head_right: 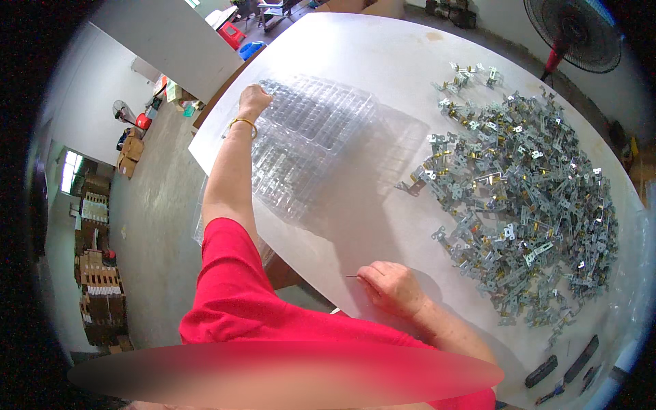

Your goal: Assembling small metal hardware components with pins and placing the finished pieces into a plastic blister tray.

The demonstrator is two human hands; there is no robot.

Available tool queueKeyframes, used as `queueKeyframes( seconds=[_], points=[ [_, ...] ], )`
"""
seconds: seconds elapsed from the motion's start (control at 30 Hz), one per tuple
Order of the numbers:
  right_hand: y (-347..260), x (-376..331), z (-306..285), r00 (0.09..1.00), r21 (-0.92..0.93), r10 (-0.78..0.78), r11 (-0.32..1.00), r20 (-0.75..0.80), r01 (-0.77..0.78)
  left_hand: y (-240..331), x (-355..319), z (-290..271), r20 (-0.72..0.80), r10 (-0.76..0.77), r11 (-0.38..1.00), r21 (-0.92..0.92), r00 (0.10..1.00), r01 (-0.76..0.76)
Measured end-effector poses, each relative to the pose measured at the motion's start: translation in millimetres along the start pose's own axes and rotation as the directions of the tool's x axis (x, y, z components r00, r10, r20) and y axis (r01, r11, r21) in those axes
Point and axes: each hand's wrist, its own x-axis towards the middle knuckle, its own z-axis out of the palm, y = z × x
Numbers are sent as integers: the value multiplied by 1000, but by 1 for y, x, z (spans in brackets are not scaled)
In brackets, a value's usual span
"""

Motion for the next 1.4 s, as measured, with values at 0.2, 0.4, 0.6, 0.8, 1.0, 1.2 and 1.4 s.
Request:
queueKeyframes(
  seconds=[0.2, 0.4, 0.6, 0.8, 1.0, 1.2, 1.4],
  points=[
    [-1, 0, 1, 1000, 0, -7, 1000, 10, 7, -14, 10, 16, -158, 58, 998, 30, 986, -54],
    [-3, -5, 1, 1000, -16, 5, 1000, 5, -5, -11, 13, 25, -174, 47, 999, 20, 984, -44],
    [10, -5, 8, 999, -12, -34, 999, -21, 34, -8, 4, 8, -161, 157, 984, 109, 974, -141],
    [4, -3, 3, 999, -14, -23, 1000, -37, 22, 78, -82, -54, -293, 433, 873, -98, 853, -477],
    [5, -11, 7, 998, -7, -51, 999, -31, 51, 182, -263, -80, -363, 708, 494, -357, 605, -793],
    [3, -17, 8, 996, -29, -81, 996, 24, 82, 231, -328, -33, -274, 842, 319, -442, 465, -838],
    [7, -19, 13, 990, -17, -141, 990, -12, 141, 250, -349, -6, -134, 895, 310, -500, 426, -809]
  ],
)
